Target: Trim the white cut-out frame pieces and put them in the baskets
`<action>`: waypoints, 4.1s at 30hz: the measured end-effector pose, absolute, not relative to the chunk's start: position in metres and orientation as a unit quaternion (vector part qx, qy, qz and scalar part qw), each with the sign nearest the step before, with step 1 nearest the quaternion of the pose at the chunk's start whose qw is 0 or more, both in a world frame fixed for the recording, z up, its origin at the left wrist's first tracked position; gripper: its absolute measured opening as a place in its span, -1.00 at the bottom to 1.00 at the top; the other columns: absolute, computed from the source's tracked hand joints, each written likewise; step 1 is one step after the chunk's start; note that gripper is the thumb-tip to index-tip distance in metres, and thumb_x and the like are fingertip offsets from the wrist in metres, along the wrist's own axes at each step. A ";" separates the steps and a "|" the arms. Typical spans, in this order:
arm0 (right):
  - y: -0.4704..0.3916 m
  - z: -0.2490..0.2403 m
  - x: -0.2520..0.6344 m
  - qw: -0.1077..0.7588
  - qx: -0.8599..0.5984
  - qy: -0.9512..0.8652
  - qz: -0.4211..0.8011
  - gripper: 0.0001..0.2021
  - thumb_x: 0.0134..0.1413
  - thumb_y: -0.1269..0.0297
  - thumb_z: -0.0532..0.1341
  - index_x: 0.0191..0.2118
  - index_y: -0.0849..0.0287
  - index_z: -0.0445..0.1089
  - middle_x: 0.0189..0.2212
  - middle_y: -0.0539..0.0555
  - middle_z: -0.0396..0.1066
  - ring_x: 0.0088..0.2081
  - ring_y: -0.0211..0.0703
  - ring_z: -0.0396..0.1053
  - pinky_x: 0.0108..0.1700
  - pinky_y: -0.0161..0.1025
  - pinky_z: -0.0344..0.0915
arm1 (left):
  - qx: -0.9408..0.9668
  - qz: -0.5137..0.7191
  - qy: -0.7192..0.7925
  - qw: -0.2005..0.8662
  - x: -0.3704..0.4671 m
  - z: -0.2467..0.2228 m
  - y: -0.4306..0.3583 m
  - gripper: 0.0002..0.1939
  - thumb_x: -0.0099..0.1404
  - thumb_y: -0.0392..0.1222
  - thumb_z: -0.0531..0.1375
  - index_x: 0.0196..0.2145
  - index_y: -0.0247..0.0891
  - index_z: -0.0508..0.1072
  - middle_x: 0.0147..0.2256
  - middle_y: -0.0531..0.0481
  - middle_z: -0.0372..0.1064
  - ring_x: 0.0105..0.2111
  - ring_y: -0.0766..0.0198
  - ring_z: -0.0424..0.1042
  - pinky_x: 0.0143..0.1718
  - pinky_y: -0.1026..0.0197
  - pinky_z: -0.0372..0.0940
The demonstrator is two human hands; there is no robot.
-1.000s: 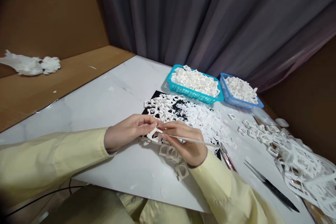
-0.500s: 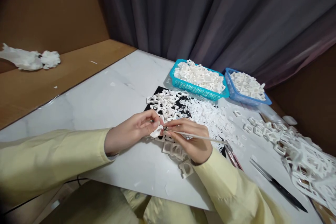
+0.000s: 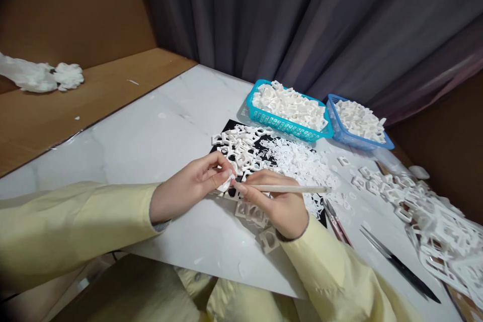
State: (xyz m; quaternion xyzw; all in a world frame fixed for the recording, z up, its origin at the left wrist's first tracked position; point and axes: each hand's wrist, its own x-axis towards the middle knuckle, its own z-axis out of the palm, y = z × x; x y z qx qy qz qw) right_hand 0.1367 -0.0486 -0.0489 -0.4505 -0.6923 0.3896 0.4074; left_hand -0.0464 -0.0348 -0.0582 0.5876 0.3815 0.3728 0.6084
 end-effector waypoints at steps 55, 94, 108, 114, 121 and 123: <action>0.129 -0.060 0.152 0.103 -0.418 -0.896 0.106 -0.75 0.19 0.21 0.10 -0.06 0.18 0.30 -0.08 0.11 0.32 -0.15 -0.18 0.35 -0.13 -0.12 0.35 | 0.292 0.440 0.389 0.755 -0.073 -0.036 0.011 -0.53 0.25 -0.04 0.12 -0.64 -0.20 -0.06 -0.71 0.28 -0.28 -0.78 0.57 -0.25 -0.81 0.49 -0.26; -0.066 -0.051 0.144 0.296 -0.231 -0.903 -0.208 -0.86 0.02 0.48 0.27 -0.25 0.19 0.44 -0.12 0.01 0.45 -0.03 -0.17 0.40 -0.29 -0.24 0.33 | 0.441 0.303 0.312 0.785 -0.059 -0.039 -0.016 -0.80 -0.02 -0.20 0.36 -0.54 -0.36 0.43 -0.62 0.10 0.31 -0.58 0.45 0.22 -0.50 0.35 0.09; -0.061 -0.038 0.136 0.424 -0.430 -0.695 0.390 -0.90 0.01 0.39 0.26 -0.43 0.10 0.52 -0.50 0.00 0.52 -0.45 -0.23 0.44 -0.37 -0.25 0.41 | 0.478 0.356 0.419 0.685 -0.060 -0.043 -0.019 -0.77 -0.06 -0.12 0.37 -0.50 -0.33 0.50 -0.32 -0.12 0.55 -0.27 0.18 0.48 -0.23 0.22 0.27; -0.058 -0.037 0.129 0.391 -0.484 -0.641 0.450 -0.88 -0.01 0.23 0.28 -0.44 0.14 0.52 -0.53 0.03 0.52 -0.45 -0.22 0.47 -0.38 -0.31 0.43 | 0.501 0.355 0.427 0.663 -0.059 -0.048 -0.023 -0.79 -0.03 -0.12 0.36 -0.47 -0.31 0.53 -0.39 -0.07 0.55 -0.37 0.27 0.47 -0.32 0.28 0.26; -0.056 -0.037 0.126 0.390 -0.458 -0.621 0.502 -0.90 -0.01 0.27 0.27 -0.47 0.15 0.49 -0.56 0.02 0.51 -0.48 -0.23 0.46 -0.36 -0.28 0.44 | 0.505 0.350 0.435 0.658 -0.057 -0.046 -0.025 -0.77 -0.06 -0.10 0.36 -0.49 -0.33 0.52 -0.51 -0.04 0.51 -0.41 0.24 0.46 -0.35 0.27 0.25; -0.056 -0.037 0.126 0.387 -0.449 -0.618 0.517 -0.91 -0.01 0.28 0.27 -0.46 0.14 0.49 -0.57 0.01 0.51 -0.48 -0.25 0.46 -0.37 -0.30 0.43 | 0.508 0.347 0.436 0.657 -0.057 -0.046 -0.025 -0.78 -0.05 -0.10 0.35 -0.51 -0.32 0.52 -0.54 -0.01 0.48 -0.42 0.23 0.46 -0.36 0.26 0.25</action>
